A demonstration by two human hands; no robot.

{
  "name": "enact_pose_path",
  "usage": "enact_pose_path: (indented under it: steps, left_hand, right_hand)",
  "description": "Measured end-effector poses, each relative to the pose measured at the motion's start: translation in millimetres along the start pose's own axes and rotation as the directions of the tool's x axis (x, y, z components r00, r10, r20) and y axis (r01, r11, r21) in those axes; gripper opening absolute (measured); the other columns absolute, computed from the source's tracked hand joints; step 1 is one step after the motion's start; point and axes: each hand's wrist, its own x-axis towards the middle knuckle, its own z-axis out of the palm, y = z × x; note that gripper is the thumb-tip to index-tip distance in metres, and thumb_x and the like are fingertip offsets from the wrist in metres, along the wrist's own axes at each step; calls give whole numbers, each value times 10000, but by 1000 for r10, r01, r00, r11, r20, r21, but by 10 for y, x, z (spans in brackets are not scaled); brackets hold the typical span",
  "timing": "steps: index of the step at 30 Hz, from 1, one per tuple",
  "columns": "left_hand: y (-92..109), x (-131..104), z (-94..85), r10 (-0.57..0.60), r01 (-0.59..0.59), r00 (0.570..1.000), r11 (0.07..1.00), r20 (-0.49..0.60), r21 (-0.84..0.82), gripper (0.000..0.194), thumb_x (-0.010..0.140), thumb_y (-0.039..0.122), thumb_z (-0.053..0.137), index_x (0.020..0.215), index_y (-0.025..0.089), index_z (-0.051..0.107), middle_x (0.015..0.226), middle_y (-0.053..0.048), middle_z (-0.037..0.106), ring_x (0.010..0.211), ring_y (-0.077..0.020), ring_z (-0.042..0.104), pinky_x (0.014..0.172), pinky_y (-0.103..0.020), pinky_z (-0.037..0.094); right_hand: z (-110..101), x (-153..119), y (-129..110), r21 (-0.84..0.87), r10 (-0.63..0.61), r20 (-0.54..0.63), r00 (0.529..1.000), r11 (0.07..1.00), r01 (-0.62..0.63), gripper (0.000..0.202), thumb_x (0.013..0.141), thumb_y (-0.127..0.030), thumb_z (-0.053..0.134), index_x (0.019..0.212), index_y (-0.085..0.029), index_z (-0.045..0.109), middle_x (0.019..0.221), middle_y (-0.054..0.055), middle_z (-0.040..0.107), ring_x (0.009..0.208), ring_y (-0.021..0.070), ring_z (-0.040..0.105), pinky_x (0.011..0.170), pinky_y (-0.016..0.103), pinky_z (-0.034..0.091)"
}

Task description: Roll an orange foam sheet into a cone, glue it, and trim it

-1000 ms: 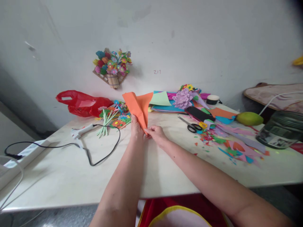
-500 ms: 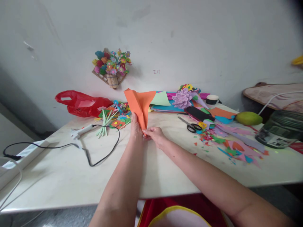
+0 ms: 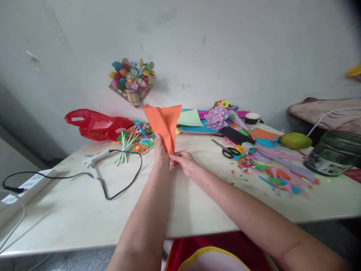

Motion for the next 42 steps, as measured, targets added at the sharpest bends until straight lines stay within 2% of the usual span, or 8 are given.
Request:
enact_pose_path:
  steps: [3, 8, 15, 27, 33, 37, 40, 42]
  left_hand:
    - [-25, 25, -8, 161, -164, 985, 985, -65, -59, 191, 761, 392, 580, 804, 206, 567, 736, 30, 635, 787, -99, 611, 722, -191, 448]
    - [-44, 38, -18, 146, -146, 989, 984, -15, -102, 145, 740, 317, 617, 756, 183, 563, 685, 28, 640, 706, -99, 618, 694, -199, 459]
    - [-58, 48, -7, 158, -151, 987, 977, 38, -148, 98, 742, 192, 617, 840, 189, 613, 824, -16, 683, 880, -139, 625, 783, -232, 483]
    - [-28, 40, -2, 71, -110, 976, 977, -204, -184, 153, 751, 219, 609, 903, 228, 598, 923, -9, 673, 975, -161, 596, 792, -246, 494]
    - [-104, -81, 102, -103, 105, 994, 987, 21, -122, 254, 774, 415, 558, 890, 194, 606, 823, -39, 667, 820, -165, 634, 701, -253, 501]
    - [-193, -236, 181, -333, 323, 915, 943, 229, 82, 205, 721, 289, 639, 844, 126, 622, 779, -85, 660, 699, -171, 634, 605, -262, 506]
    - [-203, -301, 199, -461, 417, 856, 883, 234, 214, 144, 719, 242, 637, 769, 109, 620, 700, -89, 645, 555, -146, 603, 429, -223, 445]
    - [-197, -302, 196, -449, 412, 863, 890, 231, 194, 122, 736, 235, 618, 729, 114, 606, 638, -67, 625, 497, -128, 576, 409, -221, 437]
  right_hand:
    - [-28, 15, -19, -64, 32, 31, 999, 998, -30, 156, 687, -178, 662, 610, -126, 536, 456, -49, 522, 361, 59, 486, 388, 181, 455]
    - [-95, 9, -123, -190, 125, 36, 991, 975, -116, 132, 754, -122, 580, 631, -117, 534, 523, -4, 599, 408, 77, 548, 380, 171, 446]
    - [-455, 42, -369, -431, 307, 183, 934, 879, -204, 173, 714, -187, 650, 629, -116, 518, 528, 37, 633, 402, 108, 566, 365, 188, 454]
    - [-803, 86, -500, -439, 303, 333, 893, 888, -138, 205, 619, -188, 716, 614, -116, 524, 633, 56, 660, 528, 123, 617, 458, 197, 492]
    - [-682, 115, -383, -297, 136, 244, 960, 953, -60, 158, 634, -178, 693, 607, -118, 549, 610, 35, 640, 520, 109, 596, 463, 201, 485]
    - [-624, 139, -306, -254, 71, 240, 968, 967, -8, 136, 635, -204, 688, 639, -115, 585, 571, 22, 620, 508, 110, 581, 461, 209, 484]
    - [-623, 151, -284, -262, 65, 245, 967, 965, 2, 130, 647, -209, 680, 636, -109, 597, 560, 24, 614, 510, 114, 583, 467, 213, 490]
    - [-627, 150, -291, -269, 87, 248, 965, 963, -18, 107, 669, -191, 660, 652, -104, 600, 575, 34, 626, 511, 118, 590, 474, 218, 498]
